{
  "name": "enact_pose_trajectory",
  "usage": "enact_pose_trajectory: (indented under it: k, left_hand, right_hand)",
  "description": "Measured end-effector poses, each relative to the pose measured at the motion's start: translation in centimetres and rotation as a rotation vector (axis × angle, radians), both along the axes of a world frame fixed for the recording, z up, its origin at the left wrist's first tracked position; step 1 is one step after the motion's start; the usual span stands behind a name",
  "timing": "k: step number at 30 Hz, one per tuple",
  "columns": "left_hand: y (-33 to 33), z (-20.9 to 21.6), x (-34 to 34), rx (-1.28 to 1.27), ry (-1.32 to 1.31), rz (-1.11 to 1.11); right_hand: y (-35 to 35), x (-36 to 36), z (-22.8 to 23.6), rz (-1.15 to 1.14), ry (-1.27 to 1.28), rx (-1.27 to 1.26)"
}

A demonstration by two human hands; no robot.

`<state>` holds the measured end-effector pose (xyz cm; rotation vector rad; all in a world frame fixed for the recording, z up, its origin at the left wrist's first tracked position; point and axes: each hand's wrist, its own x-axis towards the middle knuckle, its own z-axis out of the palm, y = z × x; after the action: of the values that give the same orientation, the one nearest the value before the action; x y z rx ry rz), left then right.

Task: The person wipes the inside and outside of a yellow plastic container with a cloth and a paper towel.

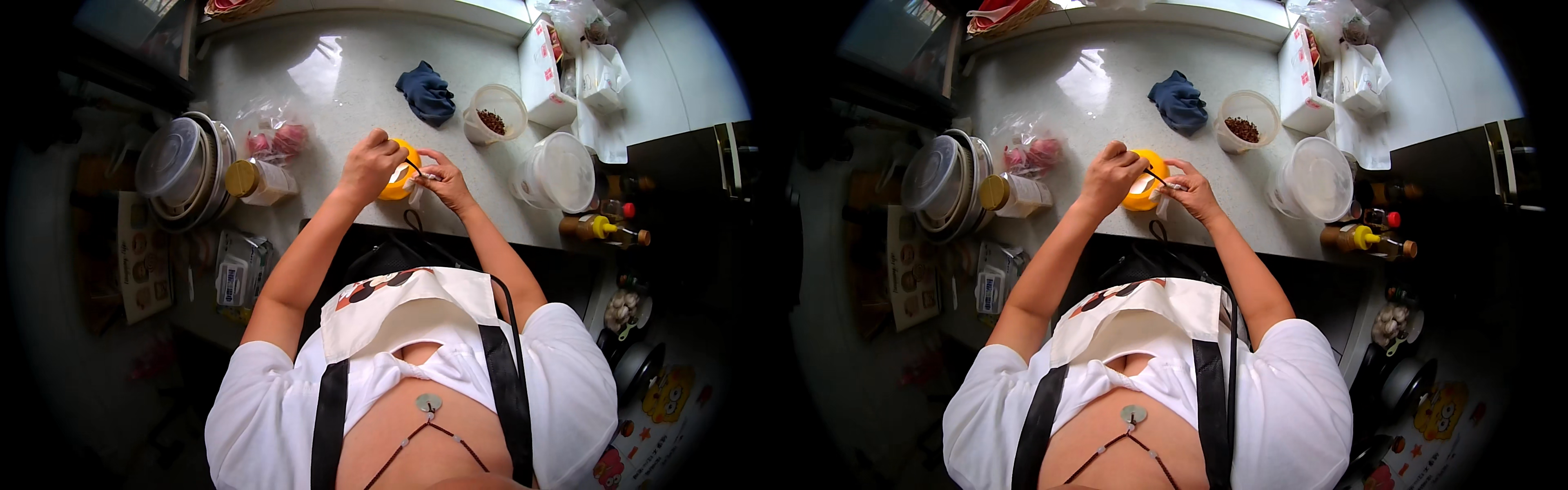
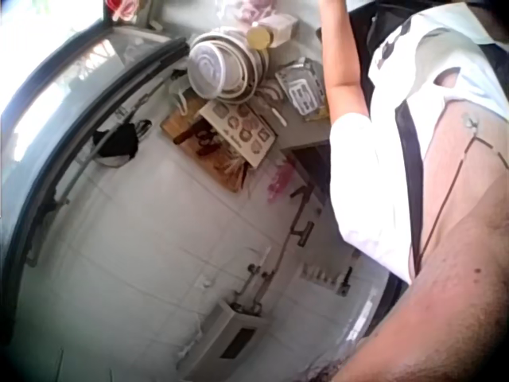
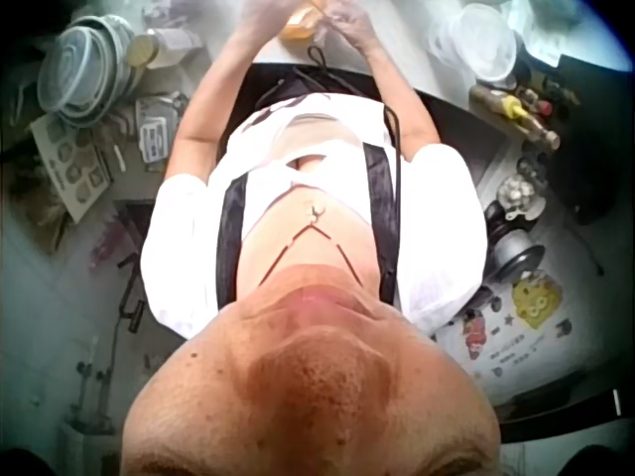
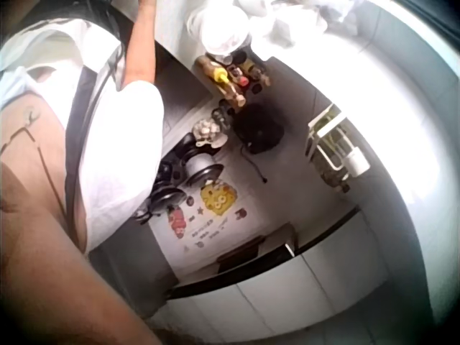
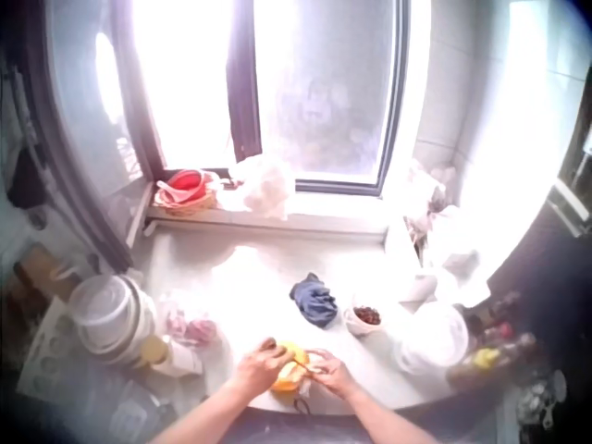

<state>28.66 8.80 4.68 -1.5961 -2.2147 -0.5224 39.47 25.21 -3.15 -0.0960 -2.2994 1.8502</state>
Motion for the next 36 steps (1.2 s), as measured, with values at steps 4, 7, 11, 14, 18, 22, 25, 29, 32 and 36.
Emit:
enact_pose_trajectory:
  k: [4,7,11,14,18,22,25,29,32,36]
  left_hand:
    - [-0.4,0.3,-0.1,-0.025,-0.026,-0.001]
    - [-0.5,0.4,-0.4,0.046,-0.112,0.032]
    - [-0.9,0.6,-1.1,0.137,-0.182,0.099]
    - [-1.4,-0.2,-1.3,0.116,-0.256,0.117]
    - [-1.3,-0.6,-1.0,0.145,-0.288,0.153]
    - [-1.2,-0.9,-1.1,0.143,-0.299,0.194]
    - [-1.5,-1.3,-1.1,0.152,-0.335,0.224]
    - [-1.4,-2.0,-1.8,0.2,-0.561,0.258]
    - [-1.8,-3.7,-2.7,0.371,-0.787,0.274]
    - [-3.8,-5.0,-2.6,0.328,-0.883,0.299]
  right_hand:
    - [-0.2,0.6,-1.9,-0.071,0.018,-0.178]
    - [-0.1,0.9,-1.3,-0.158,-0.17,-0.367]
    - [0.1,0.5,-2.0,-0.397,-0.318,-0.603]
    - [-0.2,-0.2,-1.4,-0.545,-0.285,-0.922]
    - [0.1,-0.8,-0.6,-0.541,-0.275,-1.236]
    - [0.9,-0.7,-2.1,-0.759,-0.233,-1.085]
    - [1.8,-0.1,-3.0,-0.918,-0.314,-1.037]
    - [1.4,1.1,-1.0,-0.732,-0.425,-0.748]
    - [1.8,1.4,0.2,-0.581,-0.461,-0.402]
    - [2.9,1.6,-0.8,-0.437,-0.454,0.09]
